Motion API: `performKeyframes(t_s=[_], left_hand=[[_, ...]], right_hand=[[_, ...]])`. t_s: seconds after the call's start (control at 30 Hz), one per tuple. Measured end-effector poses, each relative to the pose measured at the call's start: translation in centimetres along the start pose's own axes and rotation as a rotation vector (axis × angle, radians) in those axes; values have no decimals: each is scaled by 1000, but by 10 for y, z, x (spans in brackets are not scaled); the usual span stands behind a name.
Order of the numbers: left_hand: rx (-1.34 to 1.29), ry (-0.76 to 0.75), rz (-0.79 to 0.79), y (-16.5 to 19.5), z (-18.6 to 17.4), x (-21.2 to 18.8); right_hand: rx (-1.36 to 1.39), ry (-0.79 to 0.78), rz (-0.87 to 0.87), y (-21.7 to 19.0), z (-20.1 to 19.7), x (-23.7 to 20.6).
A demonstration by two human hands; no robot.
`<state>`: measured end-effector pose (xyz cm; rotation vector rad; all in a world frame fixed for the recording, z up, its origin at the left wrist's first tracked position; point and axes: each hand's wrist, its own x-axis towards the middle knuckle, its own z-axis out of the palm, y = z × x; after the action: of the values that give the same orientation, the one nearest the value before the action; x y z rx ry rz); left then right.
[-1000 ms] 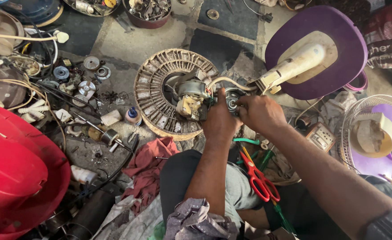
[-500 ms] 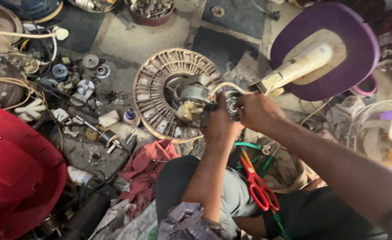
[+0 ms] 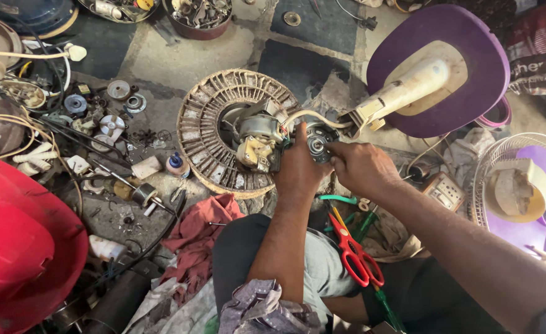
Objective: The person disassembles a fan motor, applies lubricant to the bearings, wipes the components with a cloth, and uses a screwdriver to adjust internal parts. The person also uses scissors to cut a small piece of material and places it inside the motor housing.
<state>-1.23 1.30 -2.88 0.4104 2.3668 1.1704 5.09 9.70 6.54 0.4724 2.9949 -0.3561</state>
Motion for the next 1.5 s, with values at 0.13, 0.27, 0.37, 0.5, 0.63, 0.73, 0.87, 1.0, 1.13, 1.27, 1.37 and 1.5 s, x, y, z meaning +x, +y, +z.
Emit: performKeyframes(t_s=[0.13,0.27,0.37,0.5,0.63,0.73,0.87,1.0,1.13,1.27,1.37,1.5], left_hand=[[-10,15,12,-2,1,1],[20,4,-15,-2,2,4],[30,8,-9,-3,3,3],[28,-4,-40,-2,3,3],[40,8,-23,-3,6,5],[34,35,7,-5,8,6],[38,-1,-41,-1,11,5],[87,50,-4,2,10,3],[61,62,33,-1,10,2],[17,56,44,-3,11,4],[7,53,50,-5,11,5],[-28,85,105,-7,11,6]], right_hand=[[1,-11,10,-7,-3,2],[-14,-47,56,-16,-8,3],[-20,-69,85,-26,-13,5],[-45,-110,120,-40,-20,12],[-18,-144,91,-50,-34,29],[-41,-217,27,-54,-46,41],[-101,-284,107,-52,-46,36],[17,-104,88,-39,-42,18],[96,-68,84,-18,-30,4],[73,-41,94,-3,-21,-1],[107,-20,52,-1,-17,1],[108,-16,39,-5,-16,4]])
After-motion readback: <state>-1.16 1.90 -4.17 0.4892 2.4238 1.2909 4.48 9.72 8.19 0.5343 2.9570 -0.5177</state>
